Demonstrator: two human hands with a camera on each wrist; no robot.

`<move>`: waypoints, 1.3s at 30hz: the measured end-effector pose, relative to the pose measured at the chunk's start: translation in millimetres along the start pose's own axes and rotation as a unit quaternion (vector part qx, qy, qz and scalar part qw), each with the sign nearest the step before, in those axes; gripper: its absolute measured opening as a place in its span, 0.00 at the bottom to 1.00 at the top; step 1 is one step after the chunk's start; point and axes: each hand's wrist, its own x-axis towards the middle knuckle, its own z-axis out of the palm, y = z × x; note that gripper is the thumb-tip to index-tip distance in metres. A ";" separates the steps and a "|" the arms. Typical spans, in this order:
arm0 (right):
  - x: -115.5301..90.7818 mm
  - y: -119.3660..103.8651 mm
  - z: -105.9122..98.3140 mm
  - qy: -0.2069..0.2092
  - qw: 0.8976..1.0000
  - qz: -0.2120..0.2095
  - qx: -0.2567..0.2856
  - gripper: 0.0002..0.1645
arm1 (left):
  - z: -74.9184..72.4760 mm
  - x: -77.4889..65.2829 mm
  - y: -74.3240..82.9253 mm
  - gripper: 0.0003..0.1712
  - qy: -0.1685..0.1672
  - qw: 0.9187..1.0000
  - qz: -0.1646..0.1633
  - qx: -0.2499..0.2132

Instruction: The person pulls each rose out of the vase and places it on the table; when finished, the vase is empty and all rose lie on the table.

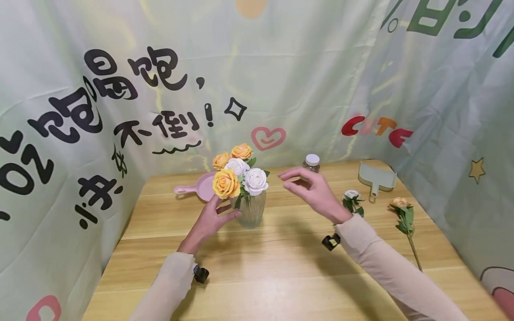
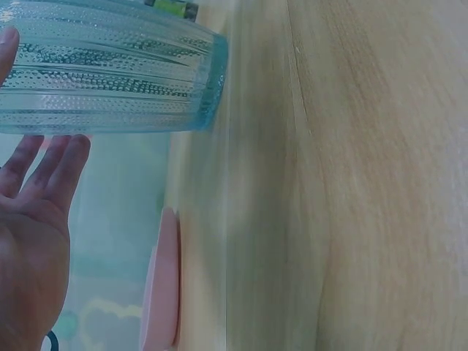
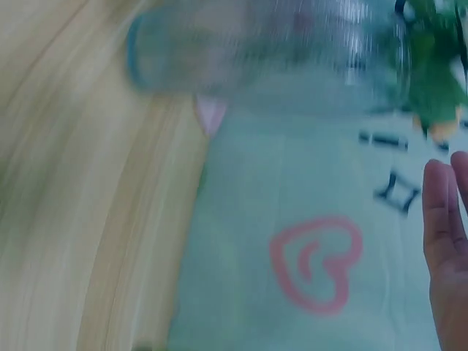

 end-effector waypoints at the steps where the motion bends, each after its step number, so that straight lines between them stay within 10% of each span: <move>1: 2.3 -1.8 8.8 -0.010 1.000 -0.008 0.012 0.13 | -0.1 0.0 -0.4 0.55 0.000 1.000 0.001 0.001; 16: 16.5 -9.0 71.8 -0.043 0.996 -0.052 -0.055 0.24 | -0.1 2.0 -2.2 0.56 0.002 1.000 -0.008 0.010; 24: 24.7 -18.3 64.8 0.042 0.996 -0.071 0.016 0.25 | -0.5 2.3 -0.4 0.54 0.003 1.000 -0.001 0.010; 39: 47.0 -52.7 24.0 0.165 0.966 -0.157 0.124 0.21 | -1.0 3.1 -1.4 0.54 0.002 1.000 -0.003 0.000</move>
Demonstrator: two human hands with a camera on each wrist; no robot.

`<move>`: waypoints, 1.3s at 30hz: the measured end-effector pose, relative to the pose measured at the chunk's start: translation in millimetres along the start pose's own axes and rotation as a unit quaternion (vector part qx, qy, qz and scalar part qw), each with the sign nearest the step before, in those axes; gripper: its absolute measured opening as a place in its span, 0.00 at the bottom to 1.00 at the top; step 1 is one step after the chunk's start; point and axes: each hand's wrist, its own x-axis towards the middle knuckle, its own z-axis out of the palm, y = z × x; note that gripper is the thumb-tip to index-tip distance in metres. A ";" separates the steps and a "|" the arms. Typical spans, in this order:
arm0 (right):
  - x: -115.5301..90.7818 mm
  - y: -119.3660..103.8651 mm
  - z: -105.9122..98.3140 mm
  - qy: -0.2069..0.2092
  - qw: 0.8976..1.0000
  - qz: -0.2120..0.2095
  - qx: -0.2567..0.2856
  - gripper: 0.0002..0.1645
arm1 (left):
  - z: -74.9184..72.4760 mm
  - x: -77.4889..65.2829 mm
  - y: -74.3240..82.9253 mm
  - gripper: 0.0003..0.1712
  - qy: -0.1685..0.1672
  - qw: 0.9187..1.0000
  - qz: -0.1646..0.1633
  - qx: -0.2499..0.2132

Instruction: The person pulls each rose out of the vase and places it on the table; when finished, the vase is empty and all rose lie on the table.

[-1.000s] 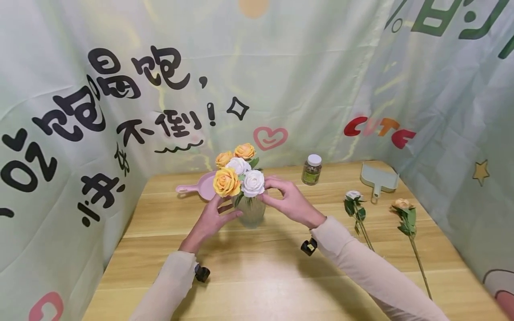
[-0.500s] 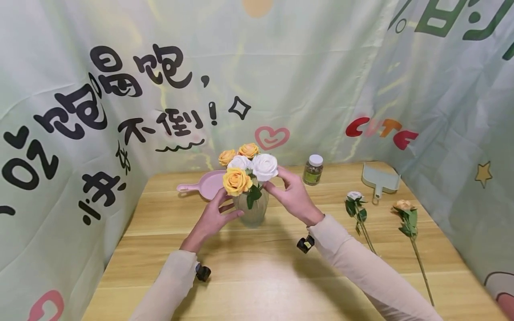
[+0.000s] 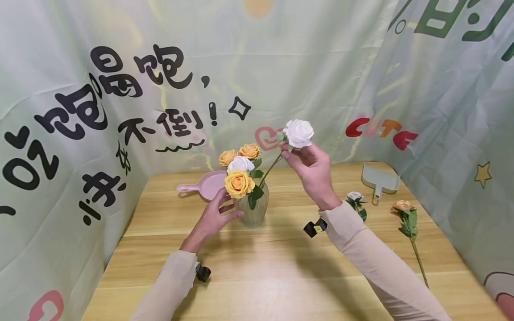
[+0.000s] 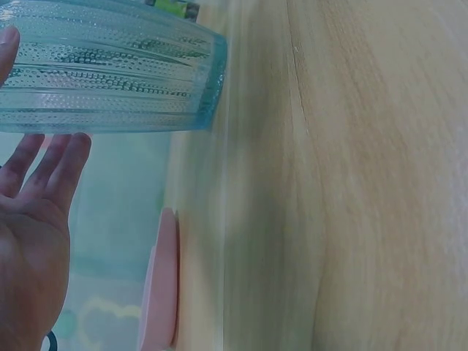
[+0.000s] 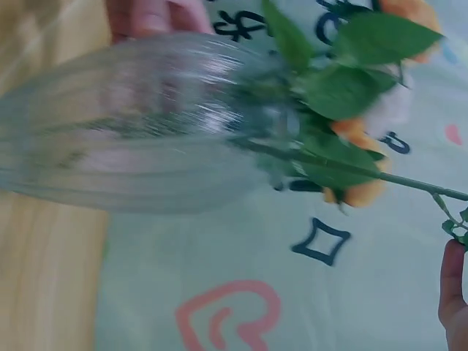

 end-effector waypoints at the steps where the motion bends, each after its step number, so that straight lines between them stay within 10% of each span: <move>1: 3.1 -2.6 -2.4 0.006 1.000 -0.004 0.005 0.20 | 0.1 -0.1 -0.2 0.54 0.000 1.000 -0.001 0.000; 17: 37.4 -44.9 -56.9 0.118 0.983 -0.075 0.116 0.11 | 1.2 -0.6 -0.3 0.53 -0.001 1.000 0.001 -0.004; 28: 5.5 -25.4 -100.3 0.017 0.993 0.106 -0.048 0.13 | 0.8 0.0 -2.2 0.53 0.002 1.000 0.008 0.000; 39: -36.2 19.9 -135.5 -0.110 0.939 0.250 -0.208 0.19 | -0.4 0.8 -4.6 0.54 0.003 1.000 0.009 0.002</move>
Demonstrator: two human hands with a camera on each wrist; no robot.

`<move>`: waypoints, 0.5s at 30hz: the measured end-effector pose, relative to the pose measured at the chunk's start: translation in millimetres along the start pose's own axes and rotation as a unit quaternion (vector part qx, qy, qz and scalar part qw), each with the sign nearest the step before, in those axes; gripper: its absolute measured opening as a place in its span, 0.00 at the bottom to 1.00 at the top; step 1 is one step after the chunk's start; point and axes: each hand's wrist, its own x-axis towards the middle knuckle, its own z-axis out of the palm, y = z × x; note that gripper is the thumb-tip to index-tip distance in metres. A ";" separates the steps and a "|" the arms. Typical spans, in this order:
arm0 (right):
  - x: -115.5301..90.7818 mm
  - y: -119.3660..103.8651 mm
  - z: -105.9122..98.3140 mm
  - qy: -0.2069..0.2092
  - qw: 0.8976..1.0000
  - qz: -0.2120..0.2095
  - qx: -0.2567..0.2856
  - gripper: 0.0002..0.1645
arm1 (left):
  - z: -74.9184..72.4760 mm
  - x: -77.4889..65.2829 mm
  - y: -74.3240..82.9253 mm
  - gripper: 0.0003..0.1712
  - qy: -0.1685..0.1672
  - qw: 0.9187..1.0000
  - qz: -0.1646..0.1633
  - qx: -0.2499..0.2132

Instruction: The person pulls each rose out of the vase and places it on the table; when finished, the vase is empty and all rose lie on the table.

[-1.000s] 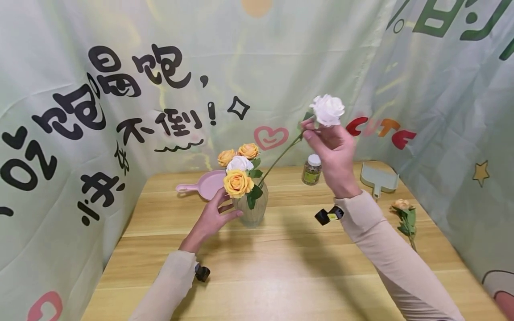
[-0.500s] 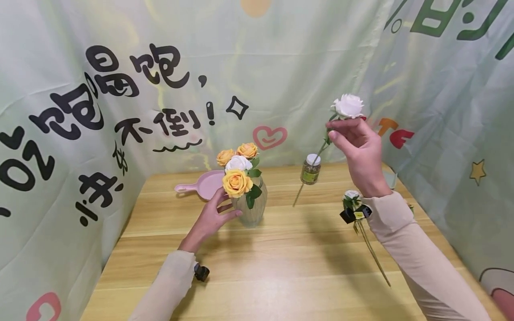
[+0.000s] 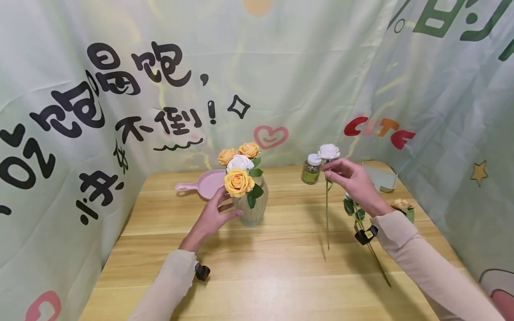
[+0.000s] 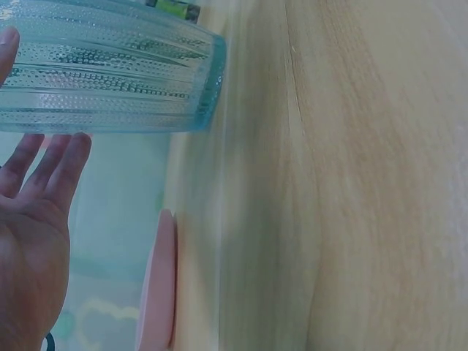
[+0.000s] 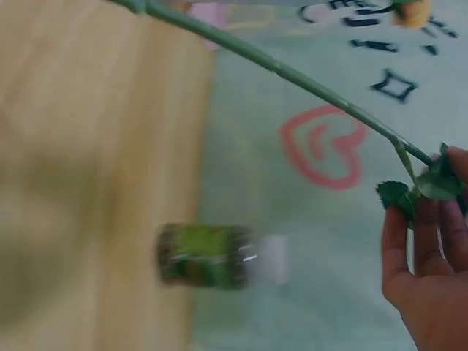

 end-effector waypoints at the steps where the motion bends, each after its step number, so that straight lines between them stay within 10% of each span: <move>1: -1.2 7.3 0.3 -0.013 1.000 0.008 -0.008 0.19 | 0.1 0.1 0.4 0.54 -0.001 1.000 0.001 -0.002; 15: -23.3 85.7 6.8 -0.080 0.992 0.086 -0.037 0.22 | 0.3 0.5 0.7 0.53 0.002 1.000 -0.003 -0.004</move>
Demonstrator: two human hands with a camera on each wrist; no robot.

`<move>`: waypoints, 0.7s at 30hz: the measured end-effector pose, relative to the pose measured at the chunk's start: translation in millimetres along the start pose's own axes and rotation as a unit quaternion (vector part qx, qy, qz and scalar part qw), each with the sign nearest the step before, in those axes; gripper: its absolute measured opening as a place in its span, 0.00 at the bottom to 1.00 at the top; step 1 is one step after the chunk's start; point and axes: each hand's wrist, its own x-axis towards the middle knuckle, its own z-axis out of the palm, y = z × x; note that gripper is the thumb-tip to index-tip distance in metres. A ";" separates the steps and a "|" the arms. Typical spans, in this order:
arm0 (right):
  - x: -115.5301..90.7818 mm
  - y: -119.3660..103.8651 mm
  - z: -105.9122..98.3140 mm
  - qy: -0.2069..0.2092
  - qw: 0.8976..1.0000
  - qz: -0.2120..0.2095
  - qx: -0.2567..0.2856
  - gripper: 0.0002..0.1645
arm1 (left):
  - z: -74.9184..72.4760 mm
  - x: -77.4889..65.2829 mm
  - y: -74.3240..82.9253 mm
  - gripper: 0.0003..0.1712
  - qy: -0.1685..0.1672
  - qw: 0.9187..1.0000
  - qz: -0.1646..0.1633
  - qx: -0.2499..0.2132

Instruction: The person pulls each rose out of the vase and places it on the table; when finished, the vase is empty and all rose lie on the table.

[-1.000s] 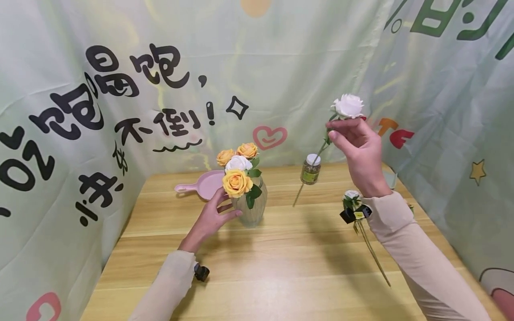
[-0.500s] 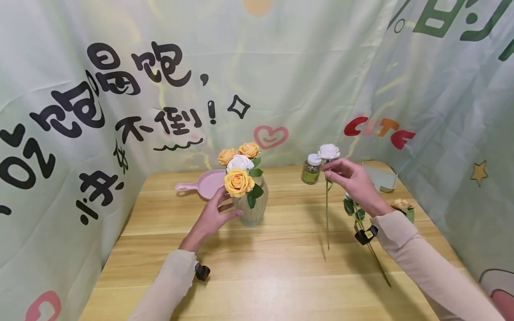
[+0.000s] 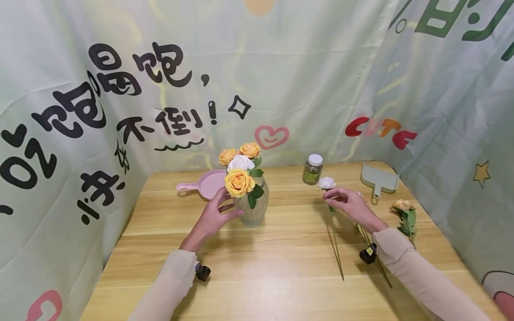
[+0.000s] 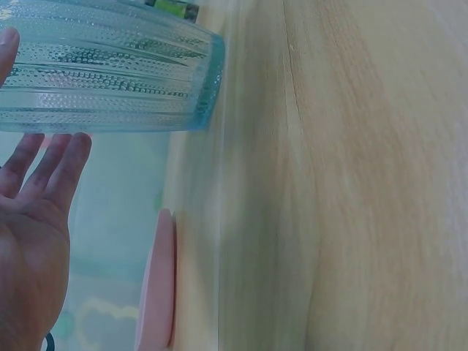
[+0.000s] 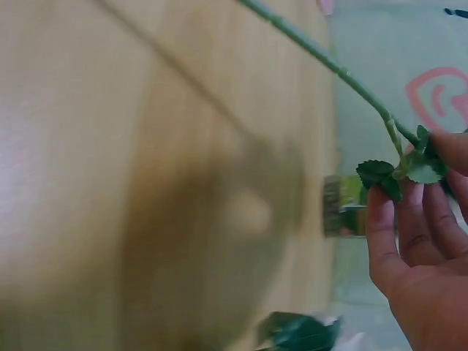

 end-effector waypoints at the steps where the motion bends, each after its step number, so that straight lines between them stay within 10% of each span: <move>1: 0.2 3.7 1.8 -0.001 1.000 0.002 -0.004 0.22 | -0.1 -0.2 0.1 0.53 0.000 1.000 0.000 0.000; 21: 0.6 29.8 22.6 0.052 0.990 0.046 -0.123 0.15 | 2.5 -1.9 5.0 0.52 0.000 1.000 0.001 -0.005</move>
